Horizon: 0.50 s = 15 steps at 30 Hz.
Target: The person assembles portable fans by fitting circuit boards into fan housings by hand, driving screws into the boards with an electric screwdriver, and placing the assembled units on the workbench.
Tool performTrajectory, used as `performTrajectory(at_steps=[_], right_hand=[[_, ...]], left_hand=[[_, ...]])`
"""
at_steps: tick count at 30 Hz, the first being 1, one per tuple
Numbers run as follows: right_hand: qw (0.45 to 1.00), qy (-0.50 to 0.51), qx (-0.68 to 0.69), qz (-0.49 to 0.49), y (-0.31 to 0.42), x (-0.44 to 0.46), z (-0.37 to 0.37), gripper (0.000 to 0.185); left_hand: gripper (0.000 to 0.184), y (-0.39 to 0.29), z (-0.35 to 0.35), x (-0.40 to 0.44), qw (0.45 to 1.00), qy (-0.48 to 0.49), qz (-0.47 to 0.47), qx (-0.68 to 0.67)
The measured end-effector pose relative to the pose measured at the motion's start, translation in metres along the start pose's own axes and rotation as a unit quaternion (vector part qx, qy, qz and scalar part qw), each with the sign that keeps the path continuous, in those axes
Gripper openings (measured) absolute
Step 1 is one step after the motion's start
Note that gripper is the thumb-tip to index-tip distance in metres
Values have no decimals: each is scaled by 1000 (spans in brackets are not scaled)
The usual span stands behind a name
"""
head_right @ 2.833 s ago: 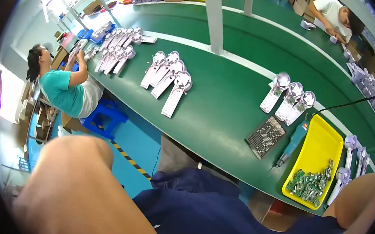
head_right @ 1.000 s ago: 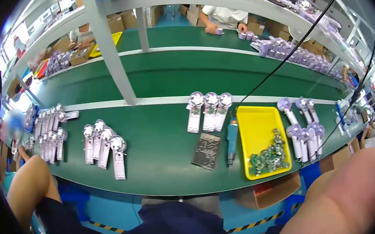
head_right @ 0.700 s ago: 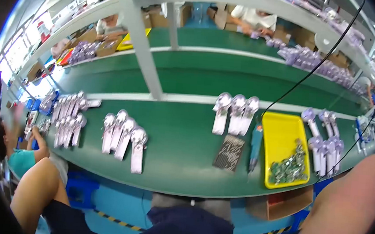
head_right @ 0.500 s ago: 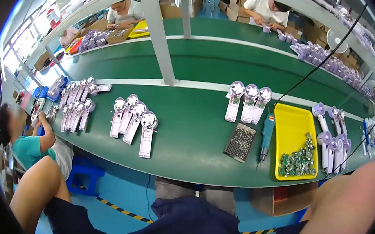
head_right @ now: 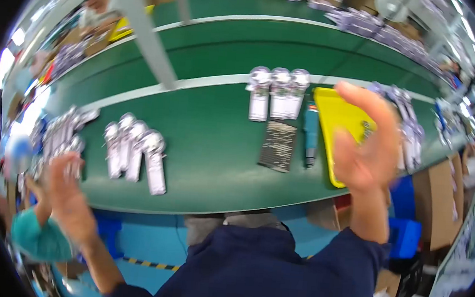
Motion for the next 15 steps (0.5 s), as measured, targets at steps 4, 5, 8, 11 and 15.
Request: performTrajectory(at_steps=[4,5,8,11,15], right_hand=[[926,-8,-135,-352,-139,-152,9,31],[905,-26,-137,-401,-155,-182,29,30],[855,-16,-165,-491,-175,-227,73,25],[853,153,-221,-447,-168,-234,65,23],[830,298,-218,-418,-158,-243,28,35]], left_hand=[[55,130,-68,-107,923,165,164,305],[56,136,-79,-115,917,187,181,303],[56,156,-98,-123,911,195,232,279],[55,156,-106,-114,912,172,199,315],[61,160,-116,-117,909,166,260,280]])
Point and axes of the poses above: each hand's wrist, its own x-axis towards the middle knuckle, its own z-axis out of the back of the hand, y = z × x, the point moved 9 cm from there along x, towards the middle knuckle, and after that the axes turned 2 degrees about x, right-handed, at the moved point
